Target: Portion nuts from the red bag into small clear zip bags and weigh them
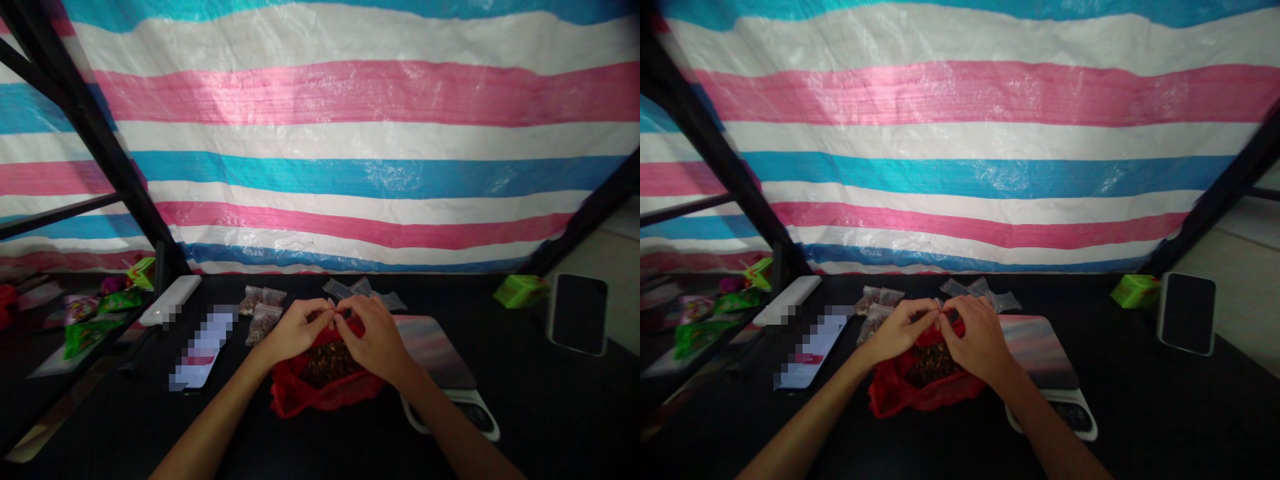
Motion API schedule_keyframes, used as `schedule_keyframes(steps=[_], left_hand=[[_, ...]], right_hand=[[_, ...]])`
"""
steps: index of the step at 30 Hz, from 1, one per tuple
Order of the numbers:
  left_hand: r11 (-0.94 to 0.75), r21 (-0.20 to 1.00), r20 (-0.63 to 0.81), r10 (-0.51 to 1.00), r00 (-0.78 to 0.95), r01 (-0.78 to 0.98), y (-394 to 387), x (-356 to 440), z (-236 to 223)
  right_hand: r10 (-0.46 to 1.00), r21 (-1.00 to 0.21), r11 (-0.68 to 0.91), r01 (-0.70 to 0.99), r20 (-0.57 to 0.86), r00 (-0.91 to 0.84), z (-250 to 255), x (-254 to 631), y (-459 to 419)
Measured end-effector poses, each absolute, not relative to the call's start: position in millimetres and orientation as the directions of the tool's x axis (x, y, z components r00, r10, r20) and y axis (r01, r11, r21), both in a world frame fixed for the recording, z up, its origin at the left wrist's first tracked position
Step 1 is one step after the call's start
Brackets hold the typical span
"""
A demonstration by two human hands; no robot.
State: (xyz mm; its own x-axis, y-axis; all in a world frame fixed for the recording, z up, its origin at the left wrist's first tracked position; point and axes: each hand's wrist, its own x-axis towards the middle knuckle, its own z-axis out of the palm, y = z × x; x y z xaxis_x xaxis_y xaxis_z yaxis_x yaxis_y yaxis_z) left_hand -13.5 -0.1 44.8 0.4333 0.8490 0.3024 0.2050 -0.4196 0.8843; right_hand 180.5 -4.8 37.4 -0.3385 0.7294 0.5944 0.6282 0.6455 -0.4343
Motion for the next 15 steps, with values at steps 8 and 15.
schedule_keyframes(steps=[8,15], left_hand=[[-0.447,0.857,0.304,0.841,0.447,0.258,1.7,-15.7,41.9],[-0.42,0.878,0.283,0.843,0.457,0.231,2.8,-16.1,39.5]], right_hand=[[0.716,-0.407,0.675,0.616,0.563,-0.412,40.9,182.8,-5.5],[0.781,-0.481,0.614,0.626,0.487,-0.392,40.0,183.2,-0.9]])
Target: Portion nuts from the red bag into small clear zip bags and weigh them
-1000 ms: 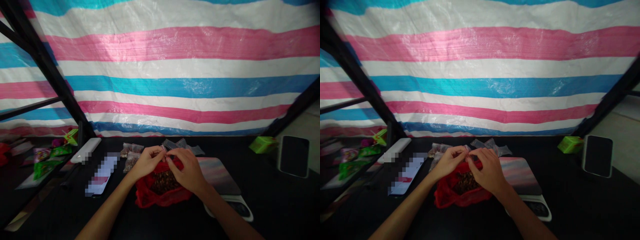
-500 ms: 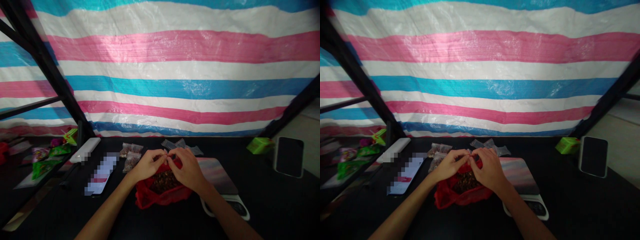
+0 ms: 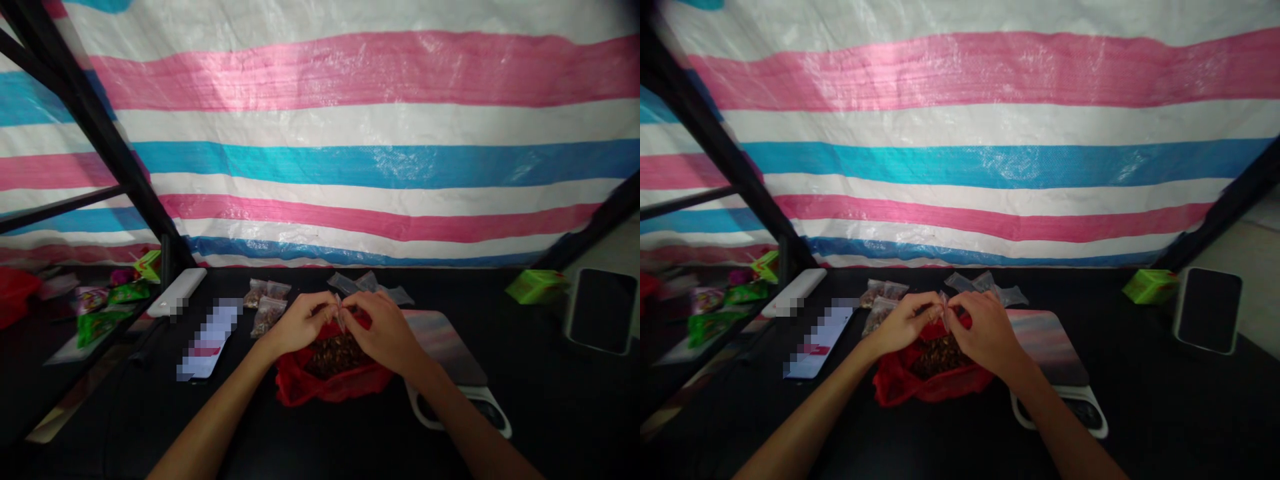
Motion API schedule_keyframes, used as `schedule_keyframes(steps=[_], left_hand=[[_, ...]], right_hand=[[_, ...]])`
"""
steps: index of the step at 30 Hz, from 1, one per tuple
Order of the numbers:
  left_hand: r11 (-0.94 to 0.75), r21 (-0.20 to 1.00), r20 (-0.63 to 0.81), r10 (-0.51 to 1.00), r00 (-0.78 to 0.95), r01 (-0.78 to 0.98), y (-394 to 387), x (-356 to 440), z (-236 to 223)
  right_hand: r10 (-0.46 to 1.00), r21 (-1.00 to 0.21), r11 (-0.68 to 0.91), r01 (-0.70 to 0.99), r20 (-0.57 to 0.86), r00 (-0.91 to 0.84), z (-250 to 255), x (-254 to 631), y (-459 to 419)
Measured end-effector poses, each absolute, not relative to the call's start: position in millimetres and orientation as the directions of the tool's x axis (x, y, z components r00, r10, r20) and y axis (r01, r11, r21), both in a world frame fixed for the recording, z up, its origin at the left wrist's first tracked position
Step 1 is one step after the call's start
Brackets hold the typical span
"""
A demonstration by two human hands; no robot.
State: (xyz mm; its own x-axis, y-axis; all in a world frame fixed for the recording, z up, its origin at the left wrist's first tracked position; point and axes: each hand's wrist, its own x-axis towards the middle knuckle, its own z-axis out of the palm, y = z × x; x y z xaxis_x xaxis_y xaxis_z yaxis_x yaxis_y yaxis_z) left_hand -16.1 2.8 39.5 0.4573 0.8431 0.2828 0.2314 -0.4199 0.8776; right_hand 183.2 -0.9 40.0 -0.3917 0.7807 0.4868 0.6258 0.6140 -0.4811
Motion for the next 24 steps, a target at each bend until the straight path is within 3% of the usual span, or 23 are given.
schedule_keyframes(steps=[6,13,18,21,24], left_hand=[[-0.429,0.846,0.283,0.864,0.416,0.315,2,-13,35],[-0.463,0.706,0.292,0.88,0.375,0.536,-2,-10,35],[-0.509,0.627,0.344,0.86,0.377,0.59,-7,-6,40],[-0.443,0.737,0.319,0.894,0.315,0.511,-6,-8,40],[-0.17,0.941,0.108,0.97,0.218,0.291,-1,-10,39]], right_hand=[[0.747,-0.405,0.639,0.654,0.528,-0.404,39,181,0],[0.715,-0.316,0.633,0.707,0.589,-0.376,31,183,4],[0.707,-0.28,0.595,0.753,0.628,-0.325,33,190,11],[0.663,-0.249,0.627,0.739,0.668,-0.338,37,190,7],[0.622,-0.27,0.672,0.69,0.712,-0.326,41,188,2]])
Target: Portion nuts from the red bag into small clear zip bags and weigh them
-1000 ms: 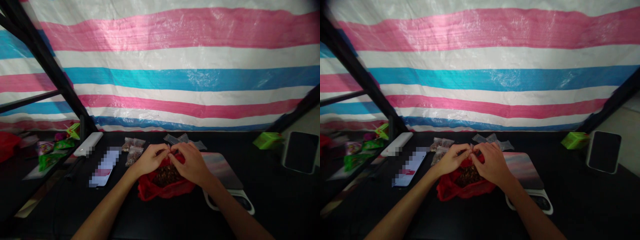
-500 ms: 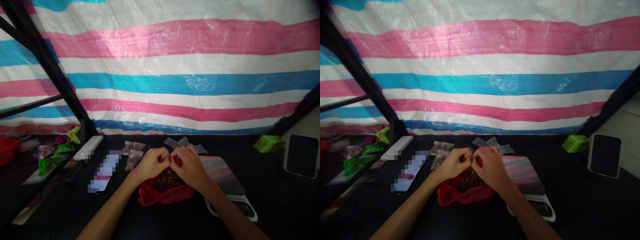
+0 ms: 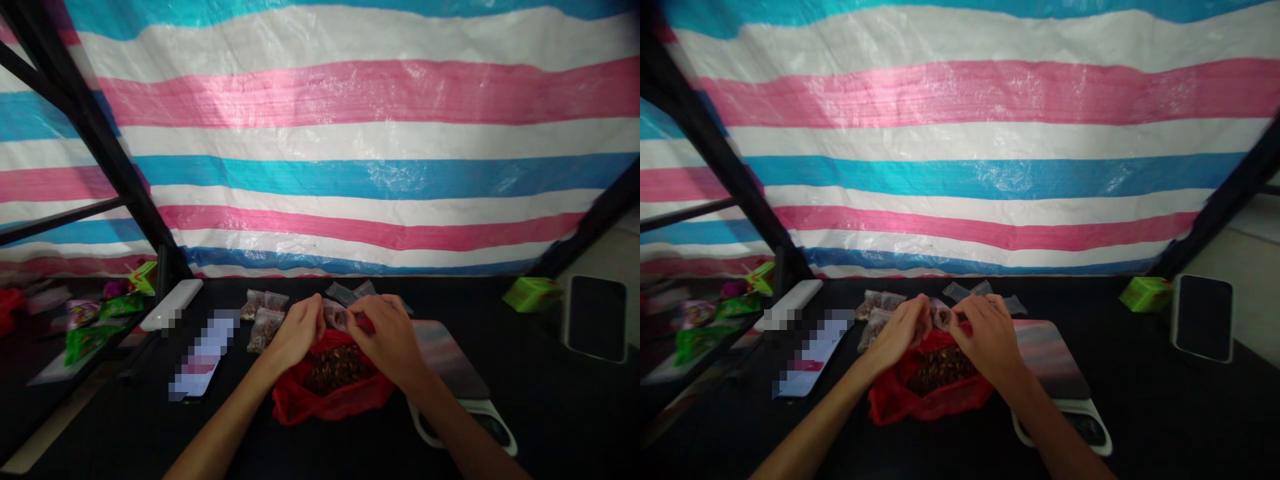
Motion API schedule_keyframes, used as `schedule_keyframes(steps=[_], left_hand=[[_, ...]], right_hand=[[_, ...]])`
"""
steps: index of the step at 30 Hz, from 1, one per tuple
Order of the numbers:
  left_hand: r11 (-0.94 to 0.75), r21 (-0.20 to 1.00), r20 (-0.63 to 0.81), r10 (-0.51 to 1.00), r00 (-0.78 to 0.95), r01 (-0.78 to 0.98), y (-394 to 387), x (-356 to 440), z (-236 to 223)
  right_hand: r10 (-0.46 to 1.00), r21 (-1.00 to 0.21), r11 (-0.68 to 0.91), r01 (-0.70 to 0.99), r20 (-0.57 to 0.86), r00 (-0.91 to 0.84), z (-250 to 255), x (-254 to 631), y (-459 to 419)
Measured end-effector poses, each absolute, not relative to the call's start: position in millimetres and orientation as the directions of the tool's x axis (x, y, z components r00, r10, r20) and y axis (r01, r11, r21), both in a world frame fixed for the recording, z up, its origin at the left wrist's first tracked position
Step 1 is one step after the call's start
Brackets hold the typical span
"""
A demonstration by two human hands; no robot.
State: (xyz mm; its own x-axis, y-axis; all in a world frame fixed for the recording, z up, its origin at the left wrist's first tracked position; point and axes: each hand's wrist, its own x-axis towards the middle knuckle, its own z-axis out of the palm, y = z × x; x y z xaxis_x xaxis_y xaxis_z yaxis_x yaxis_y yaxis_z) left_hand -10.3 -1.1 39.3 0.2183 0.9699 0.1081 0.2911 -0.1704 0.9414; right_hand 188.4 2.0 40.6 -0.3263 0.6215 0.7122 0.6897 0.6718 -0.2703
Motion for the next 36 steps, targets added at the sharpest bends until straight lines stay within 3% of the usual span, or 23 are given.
schedule_keyframes(steps=[2,4,7,10,15,21,28,36], left_hand=[[0.032,0.991,-0.061,0.974,0.217,0.133,2,-12,39],[0.147,0.989,-0.142,0.954,0.266,-0.001,3,-12,39],[0.187,0.96,-0.119,0.945,0.303,-0.207,2,-10,40],[0.152,0.94,-0.067,0.96,0.273,-0.305,-1,-6,44],[-0.111,0.989,0.137,0.938,0.317,-0.099,-8,-7,50],[-0.396,0.887,0.25,0.846,0.472,0.24,-16,-8,49],[-0.412,0.823,0.219,0.865,0.451,0.392,-18,-6,46],[-0.33,0.906,0.166,0.853,0.495,0.264,-13,-6,41]], right_hand=[[0.593,-0.283,0.699,0.656,0.743,-0.31,42,188,-1],[0.57,-0.283,0.736,0.615,0.75,-0.335,43,188,-3],[0.538,-0.267,0.789,0.553,0.736,-0.412,45,189,-6],[0.514,-0.252,0.81,0.53,0.741,-0.432,50,192,-9],[0.604,-0.357,0.763,0.539,0.691,-0.396,58,200,-9],[0.715,-0.439,0.687,0.579,0.553,-0.429,55,199,-4],[0.695,-0.44,0.71,0.551,0.564,-0.446,56,198,-3],[0.636,-0.418,0.762,0.494,0.629,-0.447,59,200,-5]])
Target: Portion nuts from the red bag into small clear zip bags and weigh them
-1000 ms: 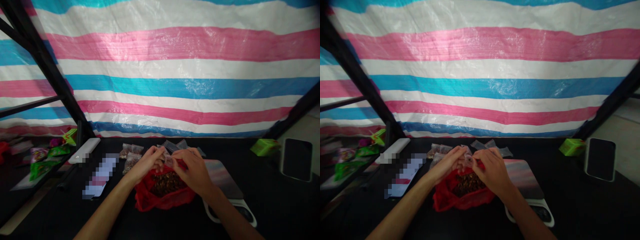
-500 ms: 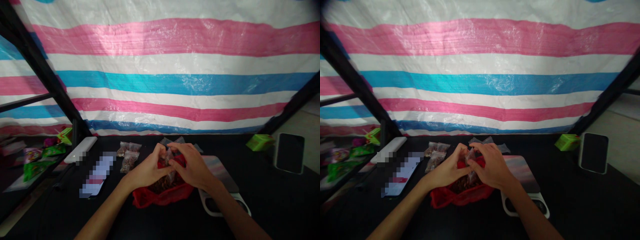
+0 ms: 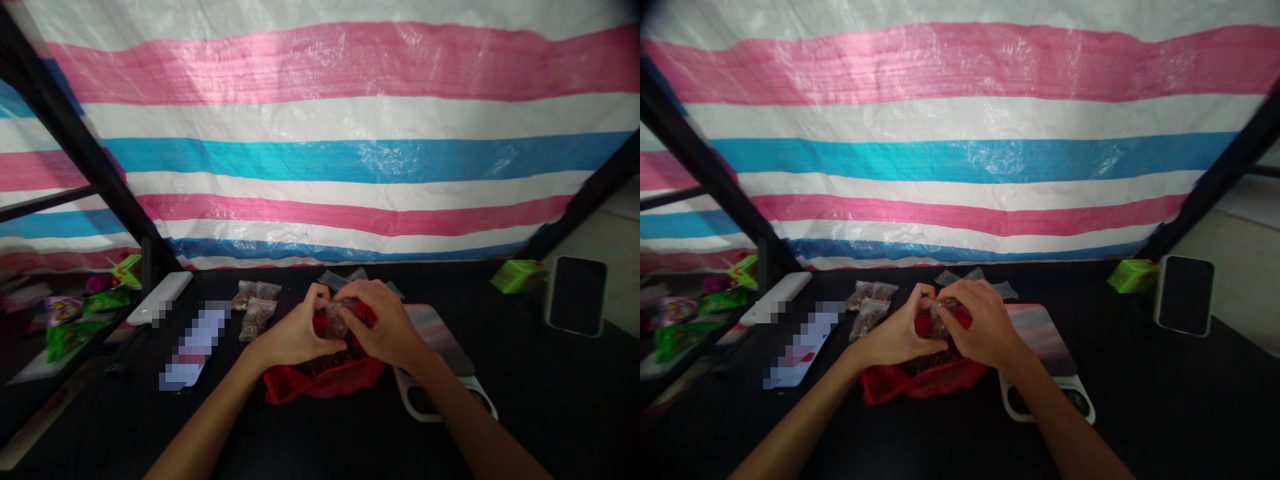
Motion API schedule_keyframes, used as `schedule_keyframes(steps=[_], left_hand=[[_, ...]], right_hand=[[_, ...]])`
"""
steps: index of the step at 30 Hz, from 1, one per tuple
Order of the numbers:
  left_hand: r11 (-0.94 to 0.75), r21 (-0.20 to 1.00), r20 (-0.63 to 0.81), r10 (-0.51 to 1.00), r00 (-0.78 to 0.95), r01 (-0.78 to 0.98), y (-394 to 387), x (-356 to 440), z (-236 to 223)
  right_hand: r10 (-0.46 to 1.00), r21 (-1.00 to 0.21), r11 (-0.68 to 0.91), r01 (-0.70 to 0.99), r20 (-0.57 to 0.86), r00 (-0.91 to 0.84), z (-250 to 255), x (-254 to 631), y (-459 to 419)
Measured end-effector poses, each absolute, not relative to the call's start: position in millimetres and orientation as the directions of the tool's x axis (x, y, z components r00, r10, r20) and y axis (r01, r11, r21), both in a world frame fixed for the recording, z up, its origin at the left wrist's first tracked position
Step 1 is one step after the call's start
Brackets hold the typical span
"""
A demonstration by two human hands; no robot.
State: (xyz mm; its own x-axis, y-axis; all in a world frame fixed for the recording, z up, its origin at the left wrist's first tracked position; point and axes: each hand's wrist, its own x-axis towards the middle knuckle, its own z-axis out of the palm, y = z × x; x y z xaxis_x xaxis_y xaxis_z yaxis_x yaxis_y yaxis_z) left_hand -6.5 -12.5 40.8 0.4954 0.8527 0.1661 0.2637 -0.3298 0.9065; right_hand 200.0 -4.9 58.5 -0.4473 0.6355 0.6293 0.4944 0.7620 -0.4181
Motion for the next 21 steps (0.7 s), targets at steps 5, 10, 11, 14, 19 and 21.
schedule_keyframes(steps=[5,10,11,14,19,21], left_hand=[[-0.271,0.939,0.116,0.829,0.547,0.211,-13,-6,46],[-0.36,0.904,0.182,0.81,0.557,0.229,-14,-8,50],[-0.373,0.898,0.186,0.805,0.563,0.236,-13,-8,50],[-0.381,0.886,0.18,0.809,0.559,0.266,-10,-9,44],[-0.399,0.87,0.176,0.801,0.573,0.29,-9,-10,44],[-0.416,0.862,0.191,0.797,0.573,0.291,-9,-11,47]], right_hand=[[0.541,-0.346,0.816,0.463,0.738,-0.402,56,199,-6],[0.5,-0.314,0.838,0.446,0.769,-0.398,53,198,-7],[0.499,-0.31,0.838,0.449,0.769,-0.4,52,199,-7],[0.5,-0.31,0.839,0.448,0.764,-0.408,49,199,-6],[0.469,-0.297,0.858,0.419,0.785,-0.405,46,199,-6],[0.448,-0.283,0.866,0.412,0.805,-0.389,44,198,-6]])
